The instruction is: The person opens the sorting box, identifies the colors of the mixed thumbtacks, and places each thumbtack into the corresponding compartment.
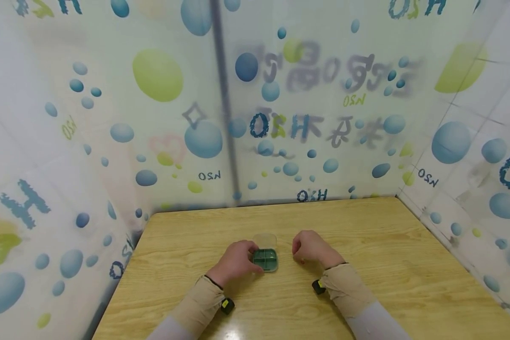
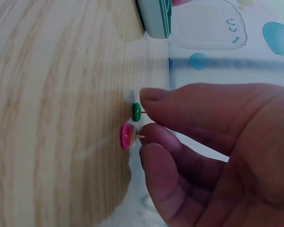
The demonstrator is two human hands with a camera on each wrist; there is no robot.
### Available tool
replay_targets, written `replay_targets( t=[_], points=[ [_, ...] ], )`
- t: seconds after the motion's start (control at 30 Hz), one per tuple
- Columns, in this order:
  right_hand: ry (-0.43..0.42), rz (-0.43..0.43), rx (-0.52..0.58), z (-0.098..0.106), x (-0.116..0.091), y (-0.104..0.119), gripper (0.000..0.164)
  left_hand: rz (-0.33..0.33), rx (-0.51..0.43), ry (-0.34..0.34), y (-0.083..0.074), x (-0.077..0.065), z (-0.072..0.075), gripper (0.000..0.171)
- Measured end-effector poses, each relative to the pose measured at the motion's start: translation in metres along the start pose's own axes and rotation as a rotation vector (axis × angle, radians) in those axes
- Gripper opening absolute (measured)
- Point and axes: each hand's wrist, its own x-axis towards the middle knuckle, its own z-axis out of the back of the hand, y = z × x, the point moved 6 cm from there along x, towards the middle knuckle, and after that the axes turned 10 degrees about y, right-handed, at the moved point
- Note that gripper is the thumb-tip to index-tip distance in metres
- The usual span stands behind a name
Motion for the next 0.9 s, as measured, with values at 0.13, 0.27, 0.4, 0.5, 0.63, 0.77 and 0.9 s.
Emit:
replay_targets(
  t=[0.13,0.27,0.4,0.5,0.63,0.77,0.9],
  points=[
    [0.008,-0.003,0.024,-0.0019,-0.0012,0.0030,0.021,0.009,0.008,-0.006,0.0008,-0.0001,0.0001,0.058],
    [0.009,-0.009,0.044,-0.0041,-0.0016,0.0039,0.022,0.010,0.007,-0.007,0.0015,-0.0001,-0.0002,0.059],
    [0.008,-0.012,0.051,-0.0058,-0.0012,0.0037,0.022,0.007,0.000,-0.004,0.0025,0.0004,-0.0009,0.060],
    [0.006,-0.008,0.055,-0.0063,-0.0013,0.0036,0.022,0.008,0.000,-0.004,0.0029,0.0008,-0.0014,0.060],
    [-0.008,-0.001,0.039,-0.0059,-0.0018,0.0041,0.022,0.011,-0.011,-0.003,0.0018,0.0006,-0.0013,0.060],
    [-0.018,-0.016,0.020,-0.0051,-0.0021,0.0040,0.023,0.008,-0.018,-0.001,0.0003,-0.0004,-0.0010,0.060],
    [-0.026,-0.024,-0.001,-0.0037,-0.0025,0.0046,0.024,-0.002,-0.010,-0.003,-0.0002,-0.0007,-0.0007,0.060]
  ],
)
